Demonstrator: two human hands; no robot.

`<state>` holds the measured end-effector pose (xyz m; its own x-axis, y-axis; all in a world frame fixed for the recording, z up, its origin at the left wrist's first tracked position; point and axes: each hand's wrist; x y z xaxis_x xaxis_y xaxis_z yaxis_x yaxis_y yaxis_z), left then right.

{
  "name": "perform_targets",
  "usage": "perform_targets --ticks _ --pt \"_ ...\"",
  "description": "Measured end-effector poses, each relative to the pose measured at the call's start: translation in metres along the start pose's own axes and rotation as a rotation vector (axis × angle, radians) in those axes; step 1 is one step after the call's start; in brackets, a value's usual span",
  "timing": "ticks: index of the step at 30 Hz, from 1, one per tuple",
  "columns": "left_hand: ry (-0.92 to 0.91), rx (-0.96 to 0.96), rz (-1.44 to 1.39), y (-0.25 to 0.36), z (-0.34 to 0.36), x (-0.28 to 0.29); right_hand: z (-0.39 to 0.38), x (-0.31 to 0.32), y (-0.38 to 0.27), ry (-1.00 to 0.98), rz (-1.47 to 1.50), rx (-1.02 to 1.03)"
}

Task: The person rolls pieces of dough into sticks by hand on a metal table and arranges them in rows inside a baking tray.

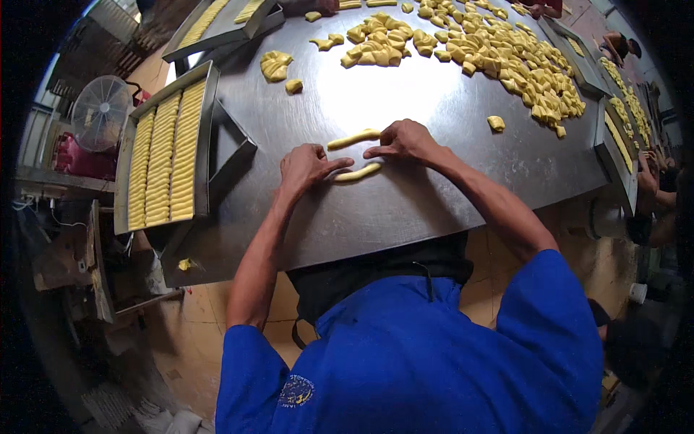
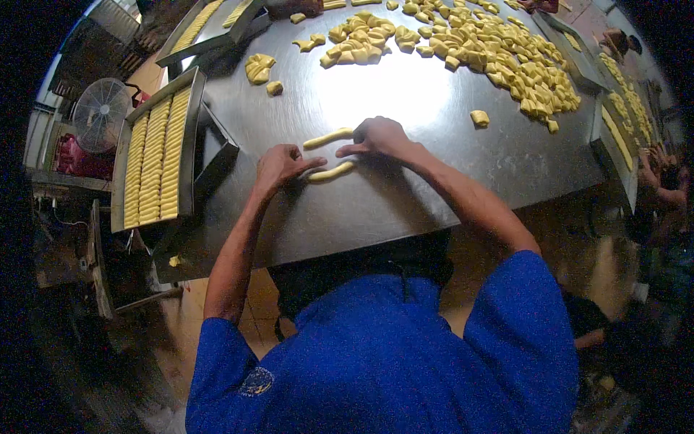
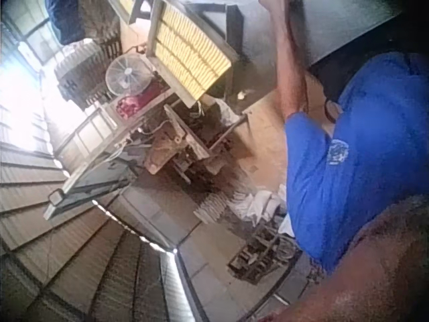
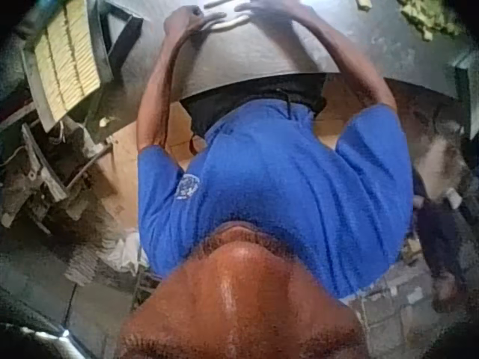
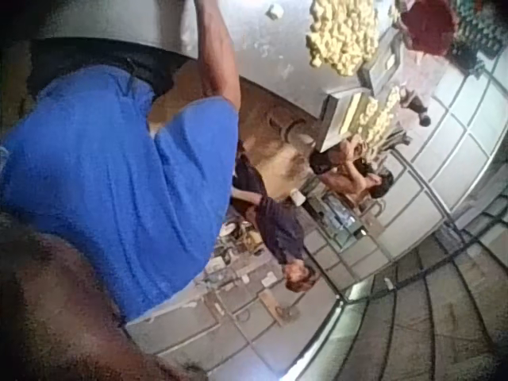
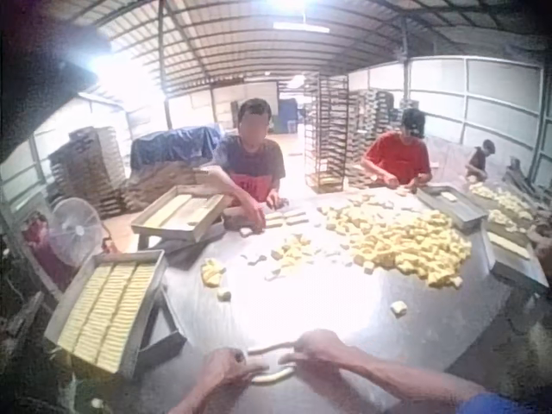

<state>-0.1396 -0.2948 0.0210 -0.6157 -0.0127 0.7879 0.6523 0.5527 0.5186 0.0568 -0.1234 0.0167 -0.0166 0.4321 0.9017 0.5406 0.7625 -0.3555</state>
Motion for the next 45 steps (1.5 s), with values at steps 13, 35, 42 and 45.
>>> perform_targets --ticks 13,35,42,45 --pt "0.181 0.01 -0.044 -0.009 -0.037 -0.02 -0.024 -0.025 -0.006 0.193 0.054 -0.02" --pt "0.055 -0.295 -0.473 -0.024 -0.031 -0.009 -0.021 0.001 -0.02 0.036 0.363 0.061" --pt "0.283 -0.684 -0.111 -0.043 -0.043 -0.035 -0.039 -0.023 -0.022 0.07 0.185 0.291" --pt "0.199 -0.515 -0.174 -0.033 -0.053 -0.041 -0.058 -0.027 -0.022 0.152 0.002 0.336"
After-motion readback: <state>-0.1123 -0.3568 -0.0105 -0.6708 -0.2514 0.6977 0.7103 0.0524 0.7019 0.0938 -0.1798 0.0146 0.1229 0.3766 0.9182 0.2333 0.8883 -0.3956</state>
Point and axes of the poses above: each hand's wrist, its own z-axis towards the middle knuckle, its own x-axis out of the back of the hand, y = z × x, and after that the axes turned 5 degrees about -z, right-handed
